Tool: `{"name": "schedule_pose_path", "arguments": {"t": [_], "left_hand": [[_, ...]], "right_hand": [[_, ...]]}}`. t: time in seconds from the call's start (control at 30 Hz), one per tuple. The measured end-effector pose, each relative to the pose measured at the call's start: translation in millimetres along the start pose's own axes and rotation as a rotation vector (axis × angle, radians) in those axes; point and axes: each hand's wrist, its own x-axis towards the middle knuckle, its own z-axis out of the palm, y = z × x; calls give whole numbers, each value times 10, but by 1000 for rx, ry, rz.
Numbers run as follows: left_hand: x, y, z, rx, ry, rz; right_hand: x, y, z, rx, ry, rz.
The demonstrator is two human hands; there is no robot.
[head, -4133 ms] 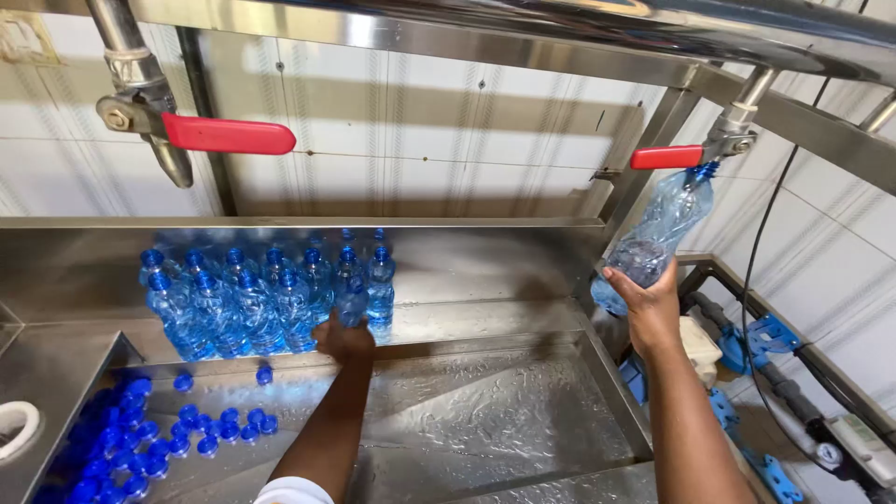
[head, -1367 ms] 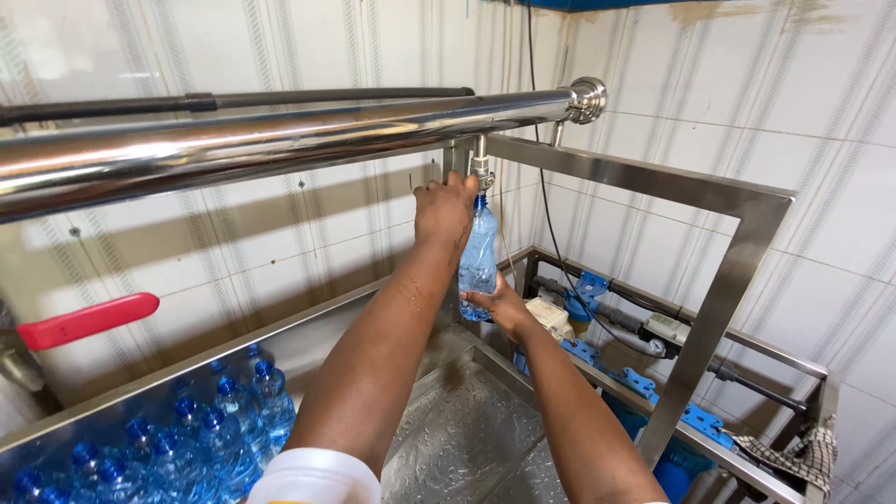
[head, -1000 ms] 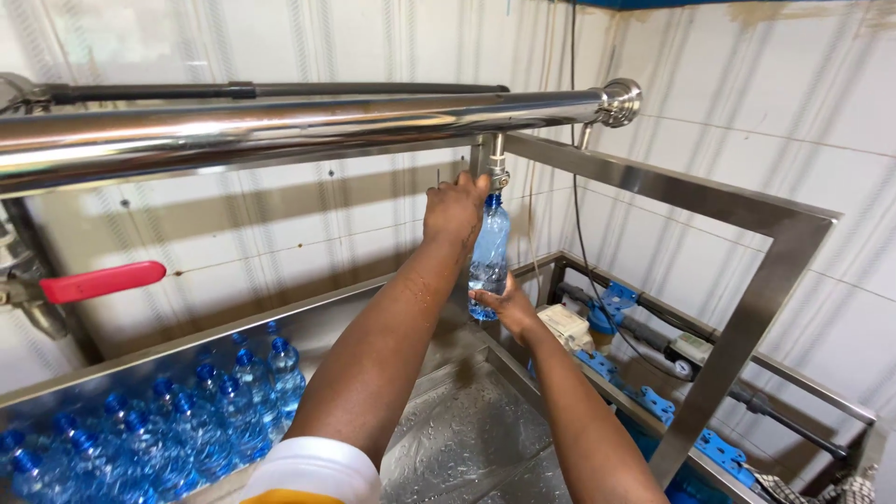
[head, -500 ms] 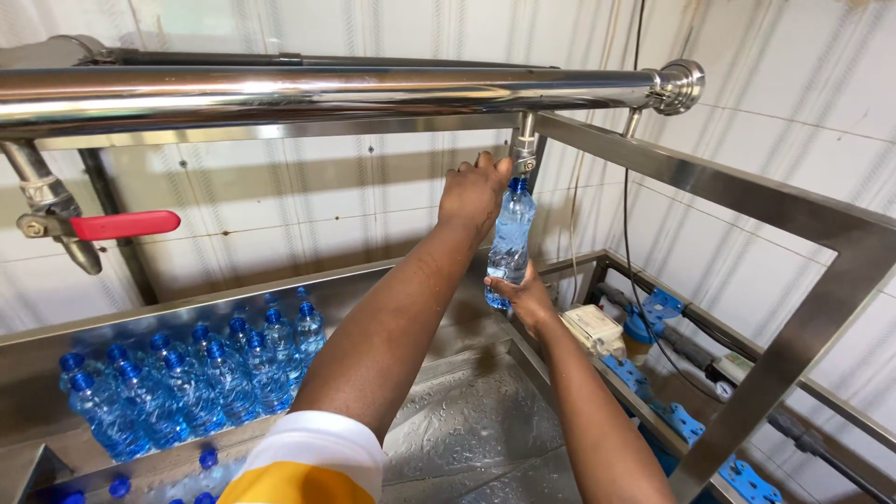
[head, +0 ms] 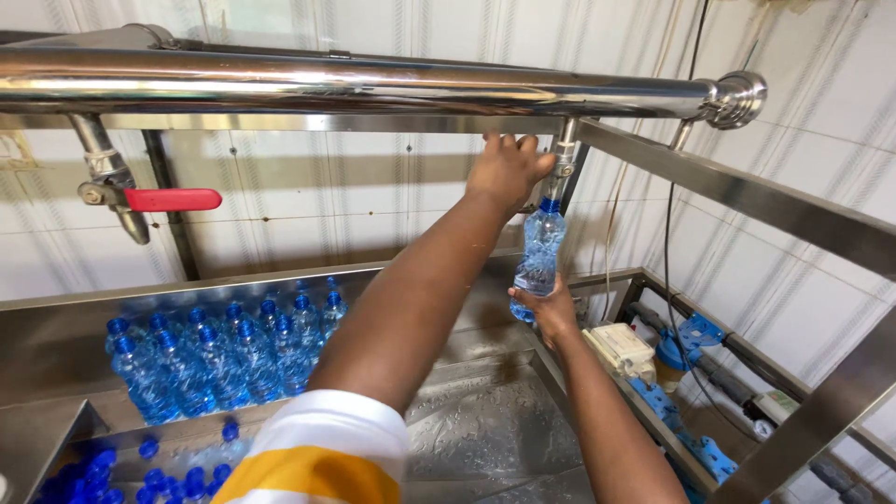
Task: Filling plastic bottles with water and applying adhesive seals to the caps of a bundle of bottles
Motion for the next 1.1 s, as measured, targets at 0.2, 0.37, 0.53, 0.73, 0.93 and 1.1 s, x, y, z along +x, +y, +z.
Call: {"name": "schedule_pose_path", "arguments": {"t": [0.2,0.37,0.53,0.73,0.93,1.1], "left_hand": [[-1504,246,-652,-284,191,-268],[-3846,703,-161,-1139,-175,-647],[-5956,171,190,-1148,-164,-1137],[-7866,-933,-896,-797,-160,-1496],[-8827,-1610,-2275,-826,2,-1851],[-9609,-1802,-2412,-681,-44,-1851]], "right_hand": [[-615,153,142,-59,-75,40],[-1833,722,1185,-43,-276,194],[-3574,1318,2589,166,-746,317],[-4518,1891,4135,-150,-1470,-104],[-5371,2086,5267,-337,-1497,-660],[-5582,2490,5833,-521,-1466,-943]]}}
